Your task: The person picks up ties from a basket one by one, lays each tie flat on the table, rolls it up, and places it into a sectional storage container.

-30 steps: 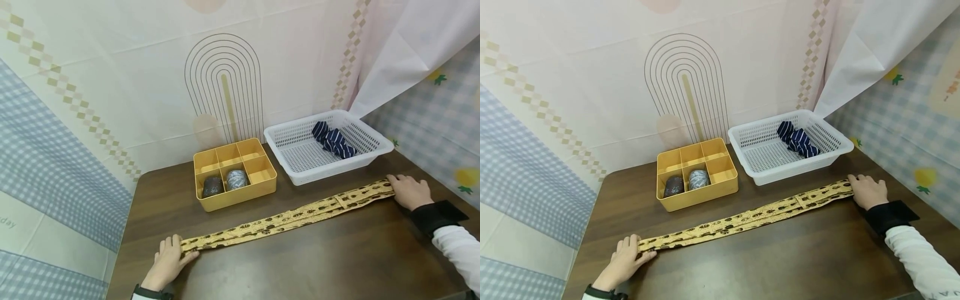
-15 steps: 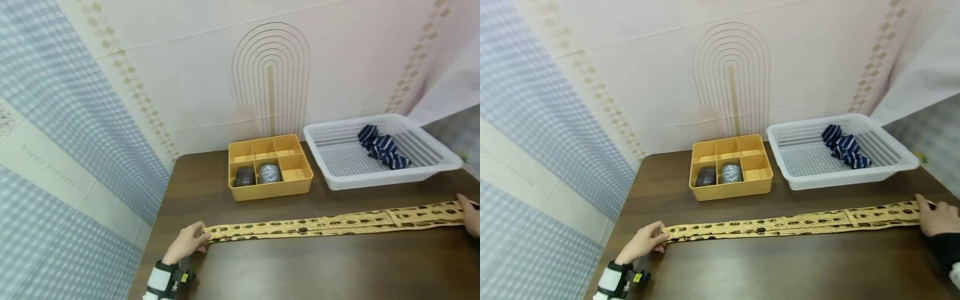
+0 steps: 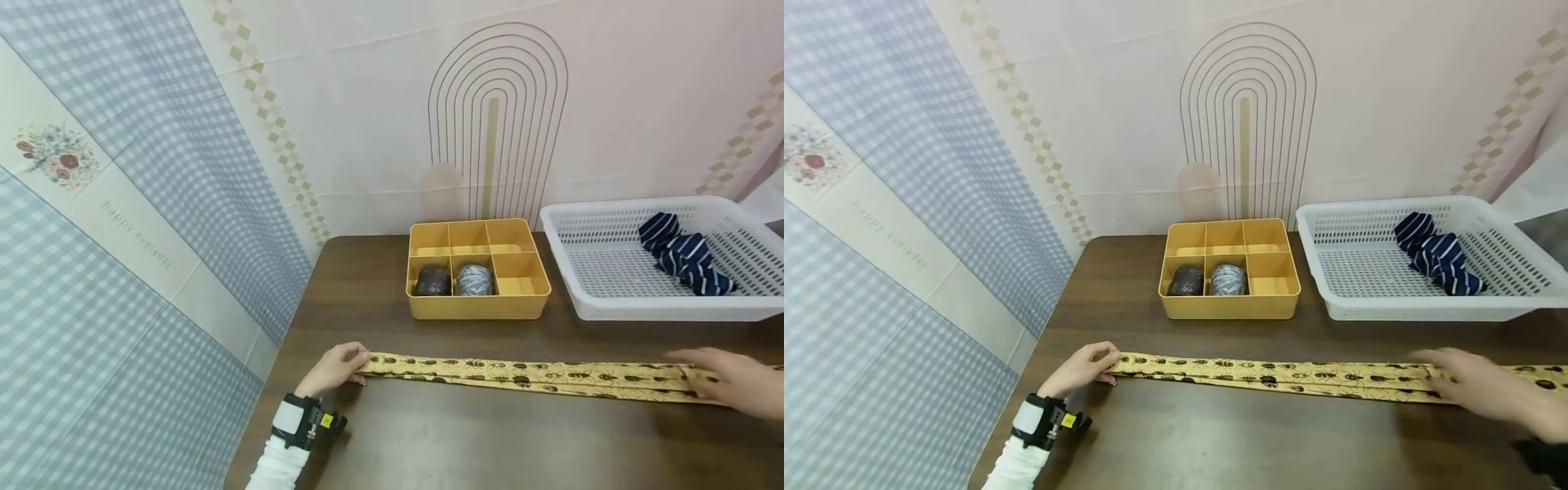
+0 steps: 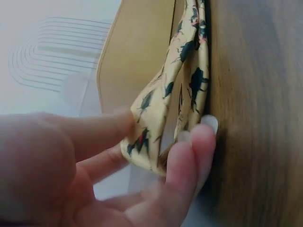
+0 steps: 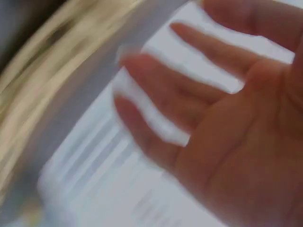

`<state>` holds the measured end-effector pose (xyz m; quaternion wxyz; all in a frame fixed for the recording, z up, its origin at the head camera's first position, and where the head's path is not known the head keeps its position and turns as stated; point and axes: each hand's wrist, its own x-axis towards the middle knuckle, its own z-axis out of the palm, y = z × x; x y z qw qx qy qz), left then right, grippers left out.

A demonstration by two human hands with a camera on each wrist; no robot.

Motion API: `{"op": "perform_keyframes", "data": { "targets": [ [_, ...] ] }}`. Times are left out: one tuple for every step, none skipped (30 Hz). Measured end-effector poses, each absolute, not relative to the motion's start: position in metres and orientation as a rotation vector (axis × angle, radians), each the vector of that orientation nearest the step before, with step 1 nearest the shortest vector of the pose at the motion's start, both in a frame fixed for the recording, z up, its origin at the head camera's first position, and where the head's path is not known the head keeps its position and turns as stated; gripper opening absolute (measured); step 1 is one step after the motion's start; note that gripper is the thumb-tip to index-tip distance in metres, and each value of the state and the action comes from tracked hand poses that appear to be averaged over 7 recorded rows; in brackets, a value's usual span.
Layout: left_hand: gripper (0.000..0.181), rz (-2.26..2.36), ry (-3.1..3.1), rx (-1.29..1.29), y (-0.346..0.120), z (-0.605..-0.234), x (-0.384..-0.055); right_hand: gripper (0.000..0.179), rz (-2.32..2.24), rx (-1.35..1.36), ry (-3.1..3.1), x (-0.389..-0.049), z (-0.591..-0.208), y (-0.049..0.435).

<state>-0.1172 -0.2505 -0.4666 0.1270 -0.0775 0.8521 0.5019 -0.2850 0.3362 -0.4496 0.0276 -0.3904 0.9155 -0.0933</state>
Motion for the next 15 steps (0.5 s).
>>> {"op": "perform_keyframes", "data": {
  "targets": [
    [0.024,1.452,2.495,-0.257,-0.25,-0.465,-0.117,0.035,-0.397,-1.295,2.712,-0.281,-0.438,0.306],
    [0.025,1.442,2.513,-0.286,-0.25,-0.465,-0.117,0.031,-0.496,-1.399,2.594,-0.278,-0.432,0.278],
    [0.025,1.425,2.537,-0.323,-0.249,-0.464,-0.116,0.027,-0.568,-1.52,2.511,-0.274,-0.43,0.251],
    [0.024,1.415,2.557,-0.358,-0.248,-0.463,-0.116,0.027,-0.613,-1.57,2.399,-0.27,-0.427,0.221],
    [0.023,1.4,2.582,-0.389,-0.247,-0.463,-0.115,0.026,-0.632,-1.619,2.318,-0.265,-0.425,0.192],
    [0.022,1.393,2.602,-0.419,-0.246,-0.462,-0.115,0.027,-0.632,-1.648,2.262,-0.261,-0.425,0.165],
    [0.02,1.387,2.62,-0.449,-0.244,-0.461,-0.115,0.029,-0.621,-1.671,2.224,-0.257,-0.426,0.139],
    [0.019,1.384,2.638,-0.475,-0.243,-0.46,-0.115,0.031,-0.596,-1.681,2.217,-0.253,-0.429,0.116],
    [0.017,1.375,2.658,-0.496,-0.241,-0.46,-0.115,0.033,-0.573,-1.669,2.221,-0.25,-0.432,0.096],
    [0.016,1.376,2.671,-0.51,-0.239,-0.459,-0.115,0.036,-0.548,-1.638,2.236,-0.247,-0.435,0.079],
    [0.016,1.365,2.686,-0.522,-0.237,-0.459,-0.116,0.038,-0.521,-1.602,2.264,-0.244,-0.439,0.065],
    [0.015,1.36,2.692,-0.533,-0.235,-0.459,-0.116,0.038,-0.51,-1.562,2.283,-0.241,-0.444,0.054],
    [0.014,1.364,2.687,-0.55,-0.233,-0.459,-0.117,0.039,-0.498,-1.527,2.295,-0.239,-0.447,0.046],
    [0.014,1.366,2.683,-0.559,-0.231,-0.459,-0.118,0.038,-0.484,-1.487,2.303,-0.235,-0.45,0.041],
    [0.014,1.365,2.677,-0.567,-0.229,-0.459,-0.12,0.038,-0.481,-1.465,2.305,-0.232,-0.452,0.038]
  ]
}}
